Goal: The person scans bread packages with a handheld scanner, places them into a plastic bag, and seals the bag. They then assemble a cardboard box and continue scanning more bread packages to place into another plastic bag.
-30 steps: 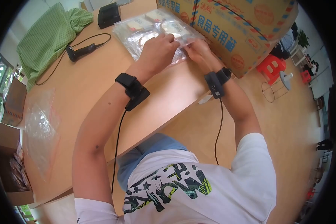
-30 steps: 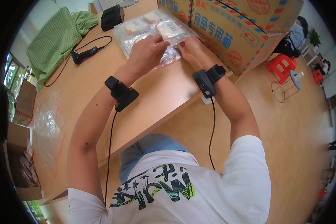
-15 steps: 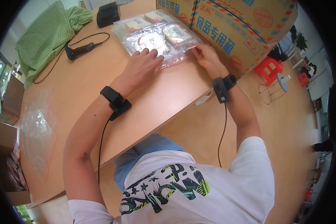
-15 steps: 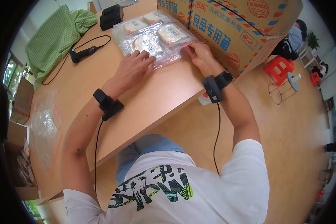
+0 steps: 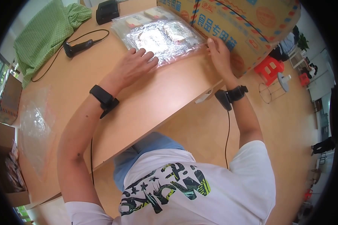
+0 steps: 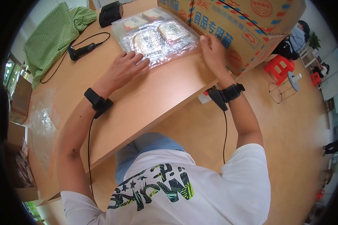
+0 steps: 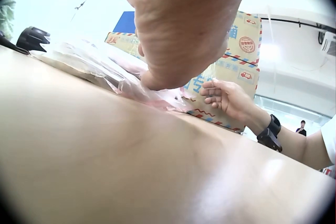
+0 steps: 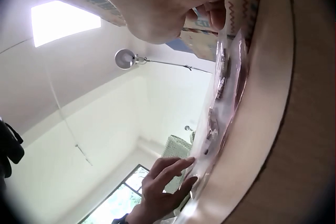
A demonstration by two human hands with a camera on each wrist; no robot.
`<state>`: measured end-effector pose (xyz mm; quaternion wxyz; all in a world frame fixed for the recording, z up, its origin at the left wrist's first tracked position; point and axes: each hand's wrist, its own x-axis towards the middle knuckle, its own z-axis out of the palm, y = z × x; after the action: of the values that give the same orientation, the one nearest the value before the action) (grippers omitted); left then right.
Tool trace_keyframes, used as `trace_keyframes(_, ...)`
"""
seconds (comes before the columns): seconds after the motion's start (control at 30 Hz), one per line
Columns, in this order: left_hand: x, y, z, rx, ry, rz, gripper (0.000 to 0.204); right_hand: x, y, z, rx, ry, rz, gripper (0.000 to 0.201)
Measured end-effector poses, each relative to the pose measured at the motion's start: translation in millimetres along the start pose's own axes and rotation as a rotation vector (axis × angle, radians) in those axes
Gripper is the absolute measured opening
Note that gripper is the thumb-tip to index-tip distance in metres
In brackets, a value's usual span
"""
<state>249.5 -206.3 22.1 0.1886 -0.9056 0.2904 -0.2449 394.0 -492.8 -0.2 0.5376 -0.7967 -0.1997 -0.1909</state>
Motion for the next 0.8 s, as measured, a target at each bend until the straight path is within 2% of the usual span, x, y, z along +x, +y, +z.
trace_keyframes(0.03, -0.1, -0.3, -0.6, 0.021, -0.002, 0.015, 0.026, 6.5, -0.6, 0.3, -0.122, -0.026, -0.026, 0.038)
trace_keyframes(0.13, -1.8, -1.8, -1.4, 0.094, 0.048, 0.089, 0.029, 29.0, 19.4, 10.6, -0.221, -0.122, -0.018, 0.045)
trace_keyframes(0.23, -3.1, -5.0, 3.4, 0.109, 0.12, 0.124, 0.028, 48.8, 45.1, 20.7, -0.263, -0.16, 0.017, 0.038)
trace_keyframes(0.33, -6.8, -8.2, 3.2, 0.124, 0.131, 0.119, 0.027, 49.1, 41.1, 21.6, 0.064, -0.204, 0.087, 0.037)
trace_keyframes(0.43, -8.0, -14.8, 3.1, 0.12, 0.144, 0.125, 0.026, 40.4, 23.3, 17.0, 0.27, -0.188, 0.185, 0.038)
trace_keyframes(0.53, -8.6, -20.4, 2.5, 0.13, 0.203, 0.13, 0.025, 40.2, 28.6, 10.8, 0.413, -0.262, 0.254, 0.036)
trace_keyframes(0.63, -14.5, -27.1, 5.3, 0.106, 0.177, 0.112, 0.039, 36.5, 23.1, 9.2, 0.458, -0.251, 0.301, 0.034)
trace_keyframes(0.73, -18.2, -31.3, 4.6, 0.14, 0.209, 0.1, 0.024, 35.2, 25.6, 14.3, 0.466, -0.192, 0.259, 0.034)
trace_keyframes(0.8, -24.9, -41.7, 6.1, 0.142, 0.147, 0.065, 0.021, 37.2, 27.5, 16.3, 0.431, -0.162, 0.234, 0.034)
